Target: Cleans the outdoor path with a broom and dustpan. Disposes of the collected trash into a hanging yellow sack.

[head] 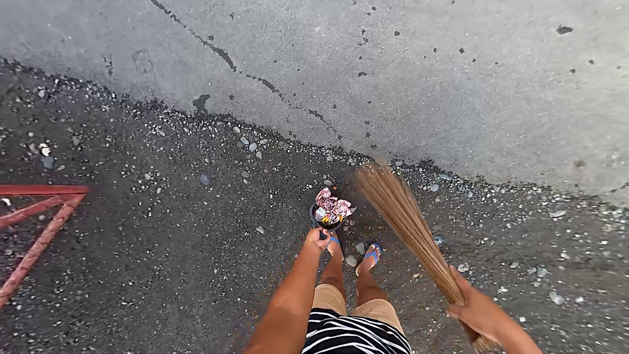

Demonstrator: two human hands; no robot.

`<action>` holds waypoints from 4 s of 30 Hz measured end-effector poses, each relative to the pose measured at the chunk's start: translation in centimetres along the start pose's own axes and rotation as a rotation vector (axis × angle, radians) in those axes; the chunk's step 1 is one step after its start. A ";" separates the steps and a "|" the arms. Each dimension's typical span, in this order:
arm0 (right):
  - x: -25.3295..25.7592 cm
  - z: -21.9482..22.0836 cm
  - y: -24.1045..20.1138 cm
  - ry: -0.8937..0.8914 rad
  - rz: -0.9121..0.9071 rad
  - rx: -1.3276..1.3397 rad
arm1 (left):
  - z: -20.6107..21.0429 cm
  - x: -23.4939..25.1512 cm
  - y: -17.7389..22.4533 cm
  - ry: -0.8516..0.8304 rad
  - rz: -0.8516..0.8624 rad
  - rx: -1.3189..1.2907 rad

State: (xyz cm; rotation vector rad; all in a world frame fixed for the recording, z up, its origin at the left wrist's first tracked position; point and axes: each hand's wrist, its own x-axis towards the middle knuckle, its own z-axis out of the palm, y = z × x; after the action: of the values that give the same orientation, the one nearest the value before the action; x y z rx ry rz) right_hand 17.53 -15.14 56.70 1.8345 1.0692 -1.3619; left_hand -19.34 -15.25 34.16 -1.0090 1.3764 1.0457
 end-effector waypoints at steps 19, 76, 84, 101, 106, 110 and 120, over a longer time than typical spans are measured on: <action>-0.6 -2.2 -1.1 0.039 0.030 -0.445 | -1.1 0.7 0.3 0.049 -0.053 0.282; 14.5 1.3 -13.2 0.149 -0.058 -0.586 | -2.6 2.0 1.0 0.082 0.002 0.245; 5.0 0.7 -6.1 -0.005 0.004 -0.595 | -3.8 2.1 2.5 0.066 -0.018 0.187; 13.8 3.5 -12.5 0.016 -0.061 -0.652 | -5.0 2.5 2.3 0.071 -0.033 0.177; 6.8 4.2 -7.4 -0.103 -0.005 -0.539 | -5.5 2.6 2.6 0.066 -0.039 0.327; 1.8 2.2 -1.9 -0.084 0.032 -0.245 | -5.4 2.7 3.1 0.083 -0.066 0.482; 7.9 14.5 -4.5 -0.345 -0.016 0.038 | -2.3 2.3 3.9 0.136 -0.057 0.640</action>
State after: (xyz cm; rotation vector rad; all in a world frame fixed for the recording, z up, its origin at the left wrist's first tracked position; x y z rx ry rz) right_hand 7.99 -23.18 44.90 1.5438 0.8829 -1.6438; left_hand -23.80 -16.51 32.10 -0.6395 1.6347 0.4390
